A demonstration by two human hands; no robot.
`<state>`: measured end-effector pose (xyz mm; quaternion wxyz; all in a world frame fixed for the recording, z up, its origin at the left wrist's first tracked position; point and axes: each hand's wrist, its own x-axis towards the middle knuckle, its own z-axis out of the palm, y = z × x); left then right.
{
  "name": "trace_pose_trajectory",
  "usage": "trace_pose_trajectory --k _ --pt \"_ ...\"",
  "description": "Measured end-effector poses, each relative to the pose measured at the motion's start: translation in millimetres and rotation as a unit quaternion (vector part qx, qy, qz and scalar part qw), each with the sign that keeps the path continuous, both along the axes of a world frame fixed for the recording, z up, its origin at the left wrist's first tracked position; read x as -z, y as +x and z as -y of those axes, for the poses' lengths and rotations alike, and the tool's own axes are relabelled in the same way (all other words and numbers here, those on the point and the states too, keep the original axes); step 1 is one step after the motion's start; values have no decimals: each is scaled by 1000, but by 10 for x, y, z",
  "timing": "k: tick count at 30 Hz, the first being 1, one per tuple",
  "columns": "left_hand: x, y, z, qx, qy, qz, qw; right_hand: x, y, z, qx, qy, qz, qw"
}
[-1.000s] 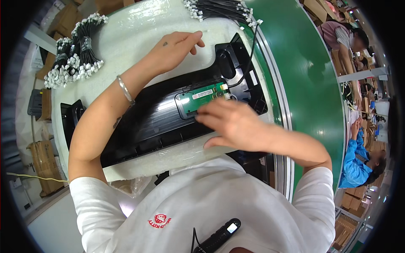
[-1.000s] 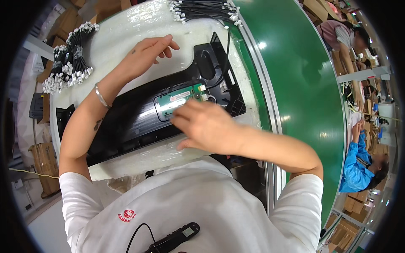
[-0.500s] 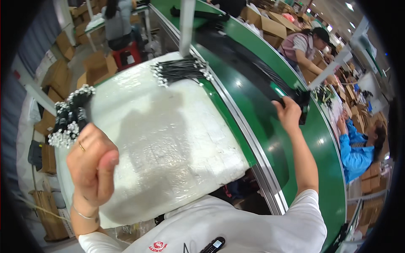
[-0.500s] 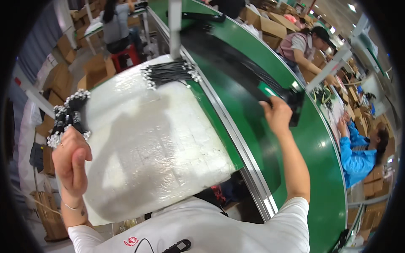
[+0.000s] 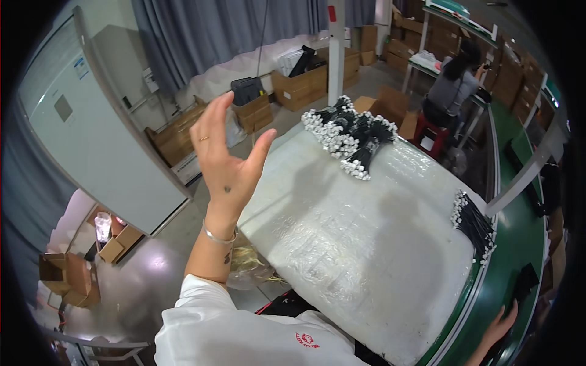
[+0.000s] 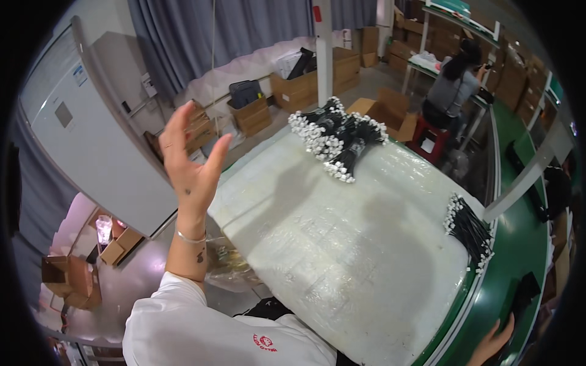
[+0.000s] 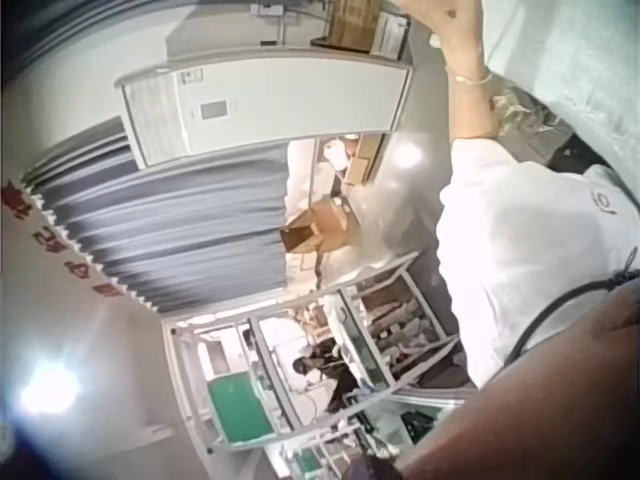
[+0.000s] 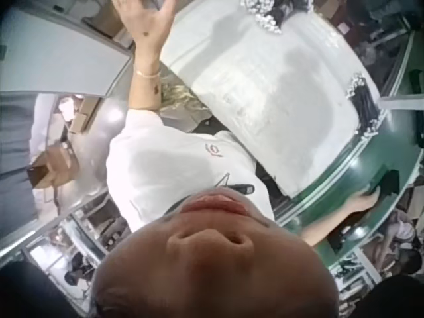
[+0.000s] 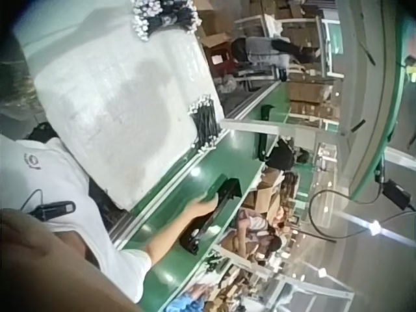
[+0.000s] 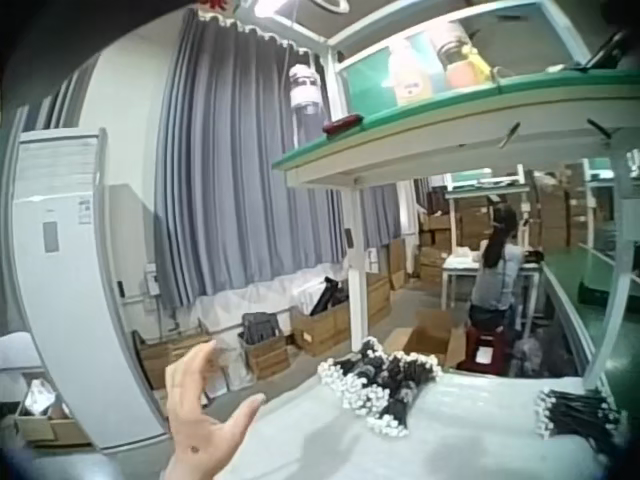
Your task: Assembling internal electronic components into black plastic casings on an industrial assembly line.
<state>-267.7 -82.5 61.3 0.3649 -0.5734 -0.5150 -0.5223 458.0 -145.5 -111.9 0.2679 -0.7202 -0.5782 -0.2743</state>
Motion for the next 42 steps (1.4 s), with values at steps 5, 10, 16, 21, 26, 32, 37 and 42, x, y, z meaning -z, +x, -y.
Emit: trace_pose_trajectory --k 5,10,16,21,26,32,37,42 --pt "240 -40 -63 175 -150 268 935 -615 -1902 -513 -245 11 -61 967" --pt "255 -104 35 511 -185 520 659 -1158 -3124 -695 -381 39 -33 923" --pt "445 146 -48 529 -171 460 693 -1580 -3886 -694 -549 85 -59 830" --pt "310 760 -51 510 -175 361 761 -1827 -4536 -780 -573 214 61 789" --pt "307 1004 -95 505 -156 311 790 -1816 -4645 -960 -541 304 100 778" --pt "307 1054 -86 515 -155 272 798 -1770 -4601 -1007 -535 318 95 777" --pt "247 1113 -84 506 -186 283 793 -1774 -4595 -1021 -509 318 123 790" --pt "182 1080 -228 474 -210 285 806 -1851 -4398 -996 -517 322 86 789"
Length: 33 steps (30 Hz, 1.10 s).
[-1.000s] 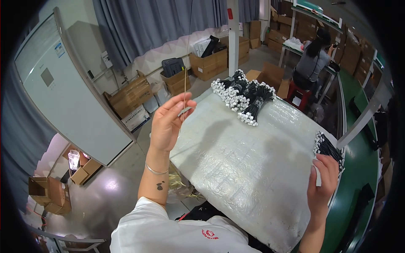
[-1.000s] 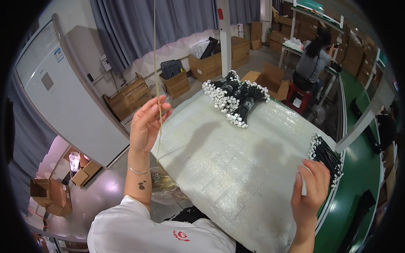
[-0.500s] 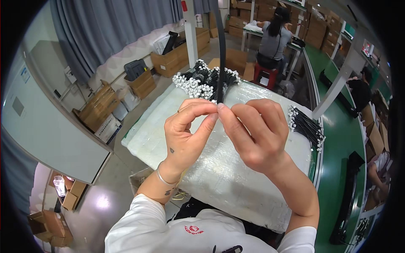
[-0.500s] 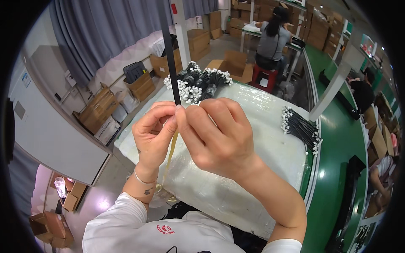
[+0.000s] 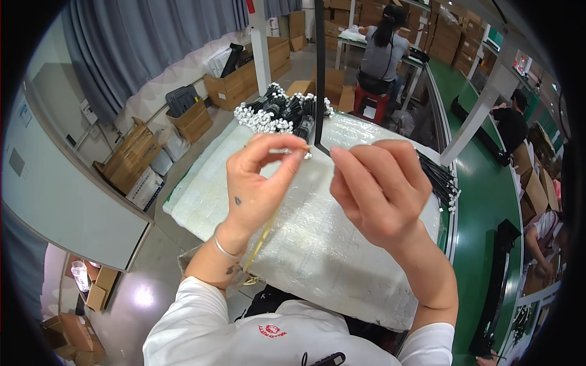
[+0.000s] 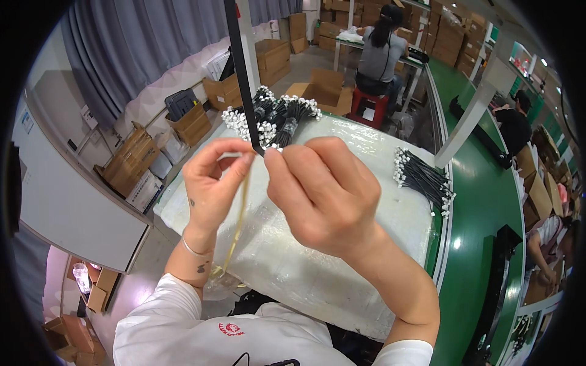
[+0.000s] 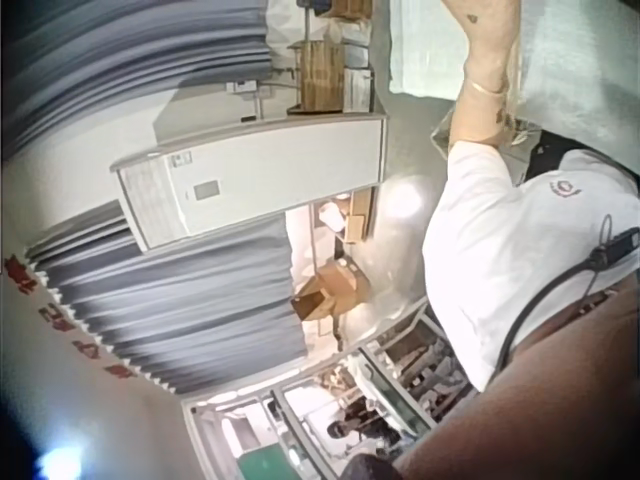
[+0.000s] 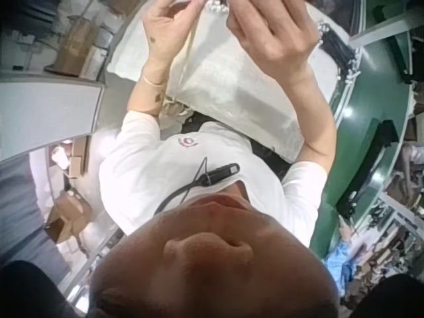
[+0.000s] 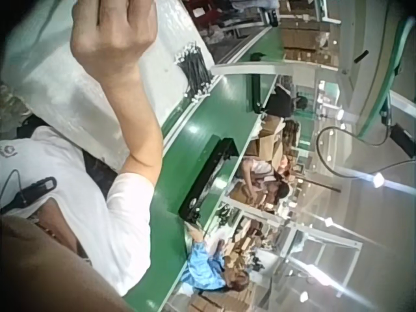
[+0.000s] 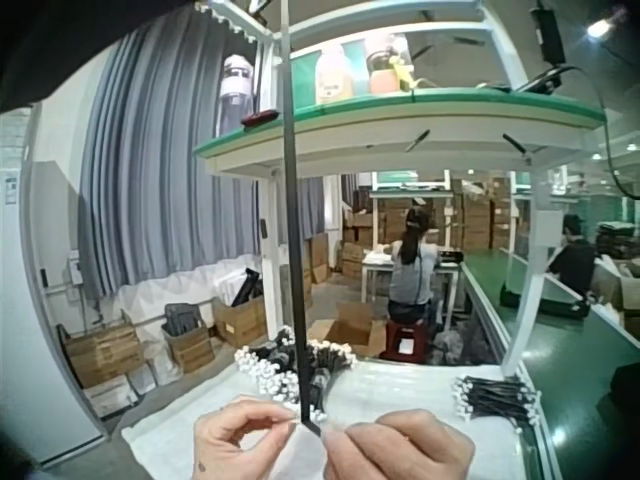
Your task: Assembling internal electronic components into black plastic casings on an industrial assembly line.
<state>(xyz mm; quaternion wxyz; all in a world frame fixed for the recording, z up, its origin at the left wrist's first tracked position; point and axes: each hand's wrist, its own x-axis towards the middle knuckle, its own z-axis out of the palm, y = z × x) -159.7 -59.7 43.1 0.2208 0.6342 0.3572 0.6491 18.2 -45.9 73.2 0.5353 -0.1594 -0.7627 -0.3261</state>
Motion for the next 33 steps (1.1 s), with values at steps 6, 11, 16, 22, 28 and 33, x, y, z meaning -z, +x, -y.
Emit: trace_pose_trajectory --k 6,11,16,22,28,33 --pt "-418 91 -133 268 -147 -38 951 25 176 40 43 16 21 999" --pt "-624 121 -347 296 -157 -78 939 20 325 81 89 37 42 994" --pt "-636 86 -376 197 -90 -106 971 63 460 115 101 4 47 994" --pt "-567 123 -378 148 31 -110 982 58 549 93 66 -111 1 992" --pt "-559 194 -375 149 18 -128 980 -38 359 -53 -96 -375 -110 915" --pt "-516 223 -404 145 76 -139 977 -30 288 -88 -170 -496 -146 839"
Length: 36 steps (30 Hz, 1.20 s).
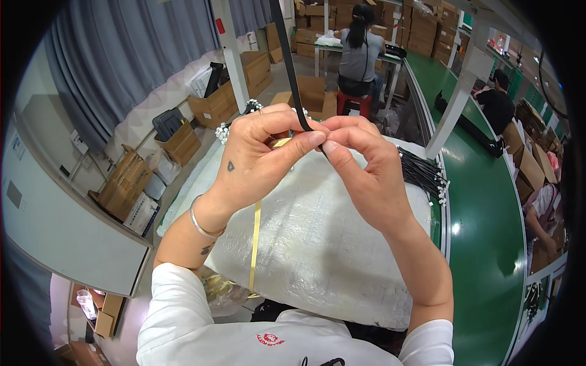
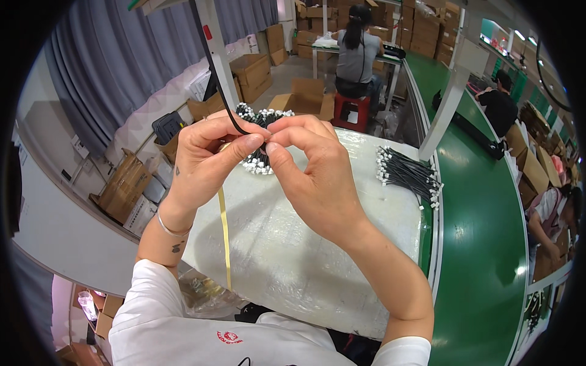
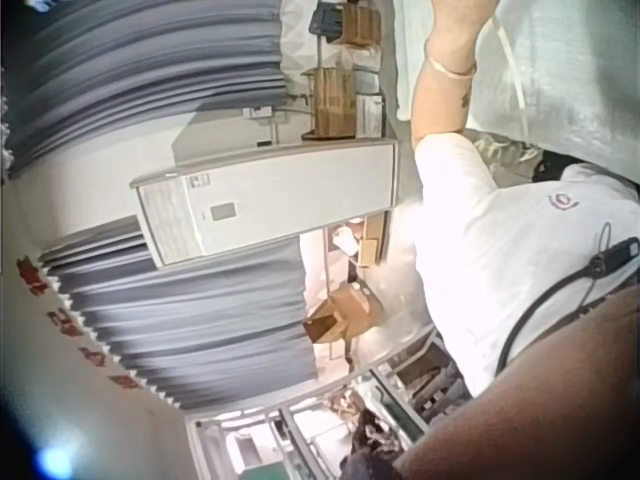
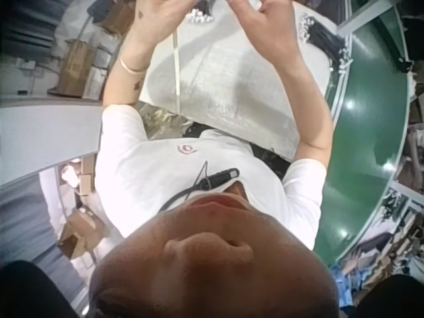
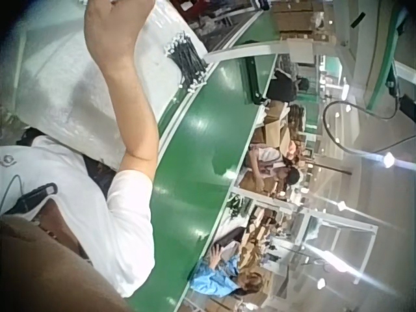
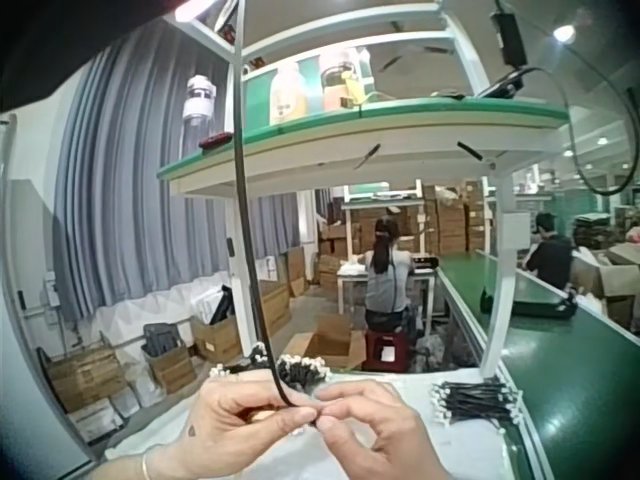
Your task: Assembling internal electronic components into black plastic casings on an industrial assembly line.
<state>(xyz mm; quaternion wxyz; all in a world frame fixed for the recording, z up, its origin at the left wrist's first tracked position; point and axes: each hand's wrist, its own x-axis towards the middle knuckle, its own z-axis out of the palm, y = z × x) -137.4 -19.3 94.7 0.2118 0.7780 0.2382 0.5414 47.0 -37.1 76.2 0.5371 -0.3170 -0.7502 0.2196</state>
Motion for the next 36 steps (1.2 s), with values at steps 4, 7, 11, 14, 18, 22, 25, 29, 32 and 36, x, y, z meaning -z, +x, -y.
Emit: trace_pose_trajectory --k 4,7,11,14,18,22,25,29,32,36 --pt "26 30 162 -108 83 -41 990 48 -112 -83 -2 -83 -80 993" --pt "3 -218 199 -191 104 42 975 216 106 -295 -19 -226 -158 961" --pt "171 -536 -11 -418 29 -38 907 401 261 -270 -19 -295 -191 936" --pt "493 -454 99 -472 272 19 838 428 196 -130 -29 -277 -204 939" --pt "734 196 240 -158 -45 50 985 397 99 76 -77 -233 -219 944" --pt "807 406 110 46 -264 195 943 447 163 144 -87 -188 -211 955" --pt "839 429 87 78 -262 179 945 523 262 131 -72 -171 -192 964" --pt "799 369 154 -16 -131 39 991 495 497 6 363 238 182 883" --pt "774 351 179 -100 -32 -45 993 391 576 78 102 71 88 988" --pt "789 354 163 -99 -12 -81 992 368 446 164 83 82 120 986"
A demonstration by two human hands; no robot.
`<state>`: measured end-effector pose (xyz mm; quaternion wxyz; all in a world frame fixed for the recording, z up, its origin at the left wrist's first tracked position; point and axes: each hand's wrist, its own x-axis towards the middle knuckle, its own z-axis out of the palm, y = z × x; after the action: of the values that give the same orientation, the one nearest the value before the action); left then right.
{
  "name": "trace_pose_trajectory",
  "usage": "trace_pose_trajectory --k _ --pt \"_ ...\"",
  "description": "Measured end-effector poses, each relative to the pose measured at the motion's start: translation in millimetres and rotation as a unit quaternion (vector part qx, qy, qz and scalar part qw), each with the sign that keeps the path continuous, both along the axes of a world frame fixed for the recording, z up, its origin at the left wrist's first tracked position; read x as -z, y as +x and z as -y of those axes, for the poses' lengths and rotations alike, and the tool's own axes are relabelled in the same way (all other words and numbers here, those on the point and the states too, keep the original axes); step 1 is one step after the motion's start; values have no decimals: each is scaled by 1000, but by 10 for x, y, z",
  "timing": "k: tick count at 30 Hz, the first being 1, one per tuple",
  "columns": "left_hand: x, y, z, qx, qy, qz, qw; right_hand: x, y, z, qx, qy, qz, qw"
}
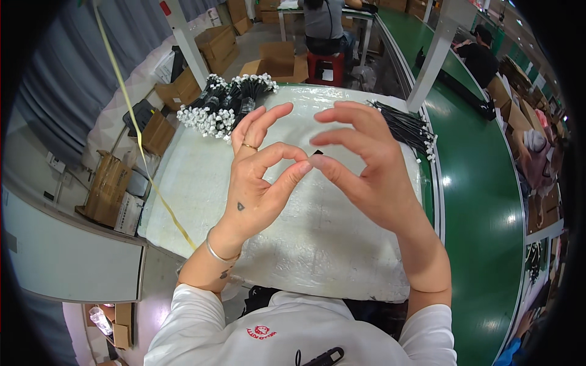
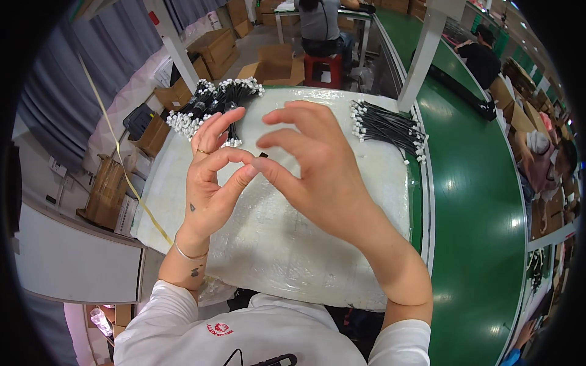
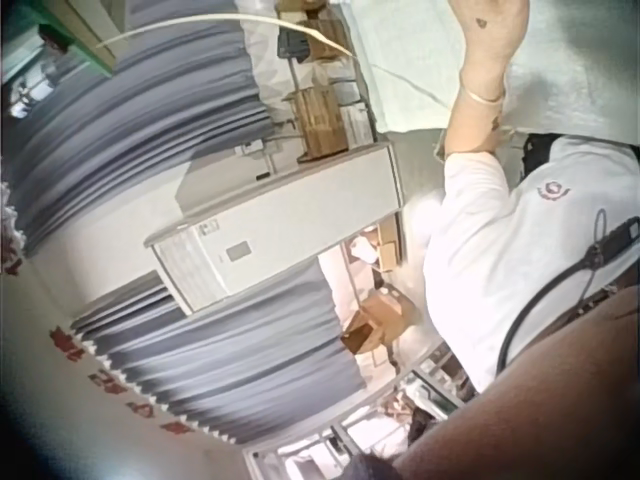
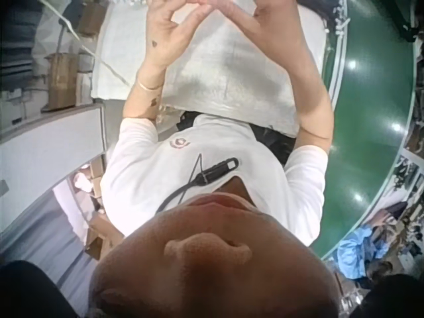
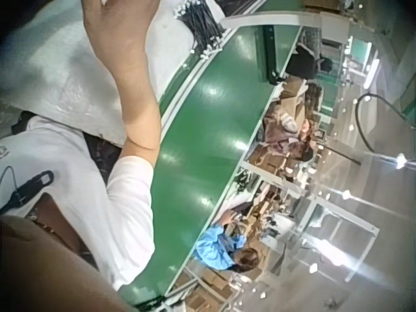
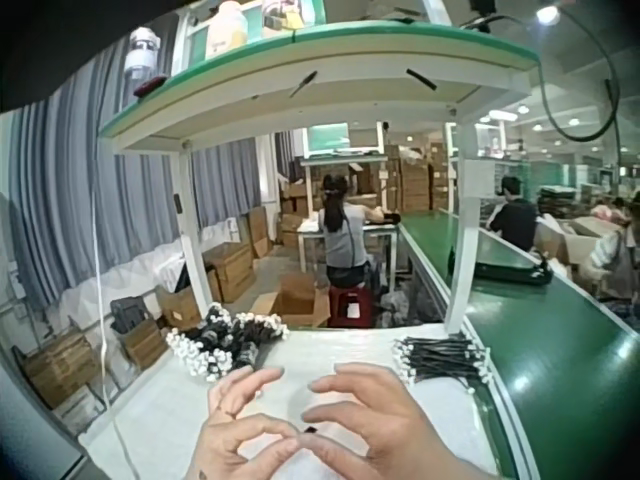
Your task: Assembling internal electronic components into black plastic casings on an industrial assembly line.
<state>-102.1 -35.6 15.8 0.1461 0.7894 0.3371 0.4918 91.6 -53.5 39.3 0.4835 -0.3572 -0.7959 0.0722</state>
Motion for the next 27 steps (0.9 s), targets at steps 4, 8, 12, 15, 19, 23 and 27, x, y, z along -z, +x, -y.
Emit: trace_pose_trajectory --k 4,8,12,15,19,23,27 --pt "34 77 -50 4 -31 -1 1000 0 8 51 50 111 53 991" --pt "396 -75 -319 -22 -186 96 978 -39 81 104 84 140 -50 985" --pt "691 163 -334 75 -333 209 916 114 336 -98 101 78 -185 974" --pt "706 620 -301 247 -416 170 859 568 435 -384 133 -48 -321 936" --pt "1112 1336 -502 259 -539 201 776 1245 475 -833 171 -91 -429 882" --pt "1947 1543 -859 222 -464 165 842 1863 562 -1105 279 -11 -340 898" --pt "1970 1433 -910 282 -488 133 815 1892 528 -1059 283 -74 -367 883"
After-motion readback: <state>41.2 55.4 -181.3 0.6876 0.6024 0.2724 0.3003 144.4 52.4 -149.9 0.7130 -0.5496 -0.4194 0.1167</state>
